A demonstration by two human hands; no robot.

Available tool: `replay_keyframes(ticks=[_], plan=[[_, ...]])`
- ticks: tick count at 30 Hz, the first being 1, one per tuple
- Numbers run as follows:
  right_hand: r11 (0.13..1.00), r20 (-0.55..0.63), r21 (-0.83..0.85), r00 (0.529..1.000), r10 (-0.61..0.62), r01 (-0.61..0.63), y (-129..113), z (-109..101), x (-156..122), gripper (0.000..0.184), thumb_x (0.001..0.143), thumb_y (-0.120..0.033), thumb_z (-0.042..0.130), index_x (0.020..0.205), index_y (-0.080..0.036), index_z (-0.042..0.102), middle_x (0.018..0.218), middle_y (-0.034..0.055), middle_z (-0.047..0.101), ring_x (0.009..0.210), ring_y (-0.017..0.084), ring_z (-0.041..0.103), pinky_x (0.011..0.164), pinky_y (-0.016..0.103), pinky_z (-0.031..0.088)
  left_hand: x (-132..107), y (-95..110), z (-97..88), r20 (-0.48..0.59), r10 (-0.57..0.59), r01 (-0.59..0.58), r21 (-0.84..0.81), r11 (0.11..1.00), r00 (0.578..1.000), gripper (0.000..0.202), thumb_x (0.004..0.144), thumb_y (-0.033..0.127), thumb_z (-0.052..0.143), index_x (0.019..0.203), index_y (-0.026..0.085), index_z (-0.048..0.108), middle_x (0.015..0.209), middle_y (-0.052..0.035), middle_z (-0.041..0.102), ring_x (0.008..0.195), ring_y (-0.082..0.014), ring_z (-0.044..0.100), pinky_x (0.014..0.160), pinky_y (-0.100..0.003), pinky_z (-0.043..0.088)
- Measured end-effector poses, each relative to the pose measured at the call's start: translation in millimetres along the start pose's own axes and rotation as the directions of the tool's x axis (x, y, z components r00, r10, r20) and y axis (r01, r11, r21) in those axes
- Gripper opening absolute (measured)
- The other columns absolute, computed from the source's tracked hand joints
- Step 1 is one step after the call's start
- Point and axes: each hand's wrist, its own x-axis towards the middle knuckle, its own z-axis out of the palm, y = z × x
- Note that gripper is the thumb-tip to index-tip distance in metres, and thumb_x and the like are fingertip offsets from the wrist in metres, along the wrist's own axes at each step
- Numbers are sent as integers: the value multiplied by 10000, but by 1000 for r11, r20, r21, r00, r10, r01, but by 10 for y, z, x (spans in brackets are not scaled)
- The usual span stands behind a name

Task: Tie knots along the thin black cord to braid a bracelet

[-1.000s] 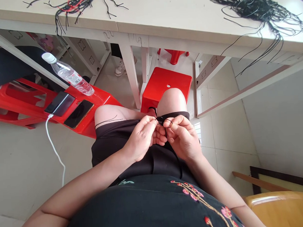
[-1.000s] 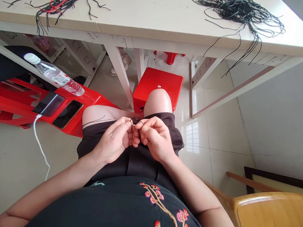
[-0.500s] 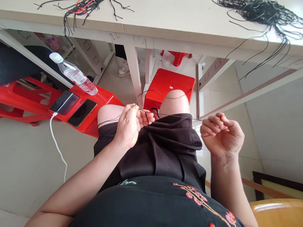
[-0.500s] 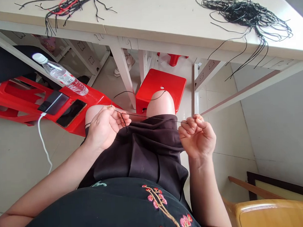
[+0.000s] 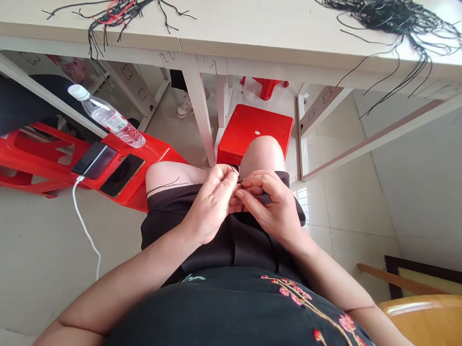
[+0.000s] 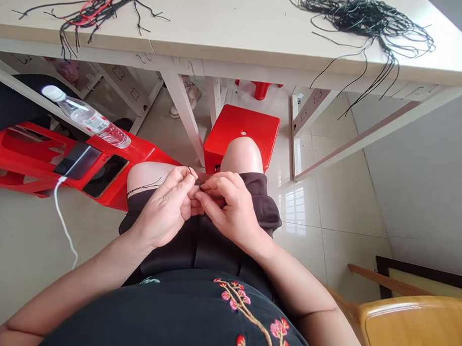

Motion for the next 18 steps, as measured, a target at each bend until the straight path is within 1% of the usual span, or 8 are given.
replay_keyframes(ticks=[2, 3, 5, 7, 9, 12, 14, 18], plan=[[980, -36, 170, 993, 111, -103, 27, -15, 3, 30, 806, -176, 627, 800, -199, 608, 868, 33, 596, 826, 150, 588, 725, 301, 500, -19, -9, -27, 51, -2, 2, 5, 1000, 999, 196, 857, 371, 555, 952, 240, 445, 697, 48, 613, 624, -99, 625, 640, -249, 519], [947, -43, 272, 981, 187, -169, 44, -33, 3, 32, 803, -198, 640, 791, -201, 610, 861, 24, 595, 786, 137, 588, 697, 288, 499, -27, -16, -44, 64, -4, 2, 37, 999, 998, 243, 832, 355, 596, 985, 236, 449, 749, 33, 635, 647, -110, 638, 658, -266, 526], [841, -39, 453, 936, 349, -295, 75, -80, 11, 84, 787, -242, 674, 767, -199, 605, 781, -6, 591, 663, 99, 559, 627, 253, 481, -36, -32, -79, 64, -25, 14, 167, 986, 998, 290, 774, 293, 671, 984, 197, 495, 799, 3, 655, 663, -117, 648, 669, -266, 527], [712, -6, 591, 881, 473, -378, 93, -118, 29, 145, 770, -271, 701, 726, -191, 590, 682, -32, 570, 580, 70, 513, 575, 222, 449, -36, -47, -104, 31, -46, 35, 288, 957, 998, 242, 752, 248, 688, 925, 152, 550, 765, -11, 658, 636, -107, 638, 642, -243, 520], [581, 59, 702, 846, 530, -413, 91, -131, 45, 188, 754, -289, 719, 690, -185, 576, 647, -40, 565, 545, 56, 485, 541, 205, 424, -32, -53, -113, -20, -28, 33, 302, 953, 999, 237, 769, 241, 663, 956, 145, 554, 697, 1, 654, 589, -98, 622, 603, -229, 511], [437, 178, 784, 834, 522, -441, 67, -105, 39, 162, 735, -289, 733, 735, -193, 602, 705, -28, 620, 556, 60, 505, 544, 212, 436, -28, -46, -107, -80, 45, -23, 251, 968, 996, 353, 782, 225, 641, 1079, 182, 454, 655, 24, 667, 540, -98, 615, 568, -222, 499], [420, 240, 771, 829, 505, -479, 57, -79, 16, 141, 732, -261, 734, 816, -204, 636, 765, -16, 657, 587, 69, 537, 569, 226, 455, -30, -40, -103, -68, 73, -54, 250, 967, 995, 335, 794, 220, 624, 1055, 191, 415, 661, 20, 681, 537, -99, 619, 563, -219, 495], [482, 331, 675, 813, 478, -559, 70, -53, -32, 153, 765, -263, 705, 898, -208, 653, 795, -5, 662, 652, 91, 583, 573, 233, 458, -45, -45, -111, 20, 96, -98, 298, 950, 995, 228, 835, 203, 563, 987, 192, 393, 661, 28, 669, 552, -90, 620, 570, -209, 495]])
